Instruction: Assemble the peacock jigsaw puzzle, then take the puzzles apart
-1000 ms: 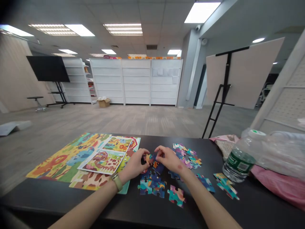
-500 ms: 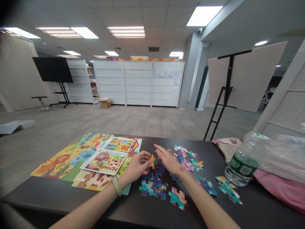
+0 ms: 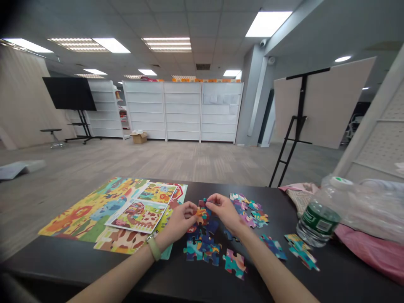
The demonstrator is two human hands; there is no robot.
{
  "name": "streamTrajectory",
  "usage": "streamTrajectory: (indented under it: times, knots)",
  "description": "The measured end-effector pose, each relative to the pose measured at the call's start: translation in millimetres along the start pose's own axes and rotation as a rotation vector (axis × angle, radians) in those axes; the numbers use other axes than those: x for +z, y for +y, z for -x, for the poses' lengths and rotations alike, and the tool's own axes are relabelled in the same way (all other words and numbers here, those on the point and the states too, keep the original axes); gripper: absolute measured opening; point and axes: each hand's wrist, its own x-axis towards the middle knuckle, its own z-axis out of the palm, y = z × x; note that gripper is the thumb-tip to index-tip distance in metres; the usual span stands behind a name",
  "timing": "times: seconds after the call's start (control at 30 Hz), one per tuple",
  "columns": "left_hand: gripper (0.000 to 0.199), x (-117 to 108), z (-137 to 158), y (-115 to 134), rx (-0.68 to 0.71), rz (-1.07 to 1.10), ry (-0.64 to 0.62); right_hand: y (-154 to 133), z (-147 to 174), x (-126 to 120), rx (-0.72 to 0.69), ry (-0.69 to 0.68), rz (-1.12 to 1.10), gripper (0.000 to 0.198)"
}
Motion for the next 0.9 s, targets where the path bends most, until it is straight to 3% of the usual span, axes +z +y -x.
streamTrajectory:
  times: [0.33, 0.57, 0.9]
  knots:
    - [0.051, 3.7, 6.7, 16.5, 0.05, 0.019, -0.09, 2.8, -2.6, 5.4, -0.055, 0.08, 0.065, 0.046]
    - [0.051, 3.9, 6.7, 15.5, 0.022, 0.056, -0.139, -0.3, -2.0, 7.6, -0.064, 0.065, 0.076, 0.045]
    - [0.047, 1.2, 6.2, 12.4, 0.005, 0.068, -0.11, 5.0, -2.8, 5.9, -0.056, 0.048, 0.072, 0.046]
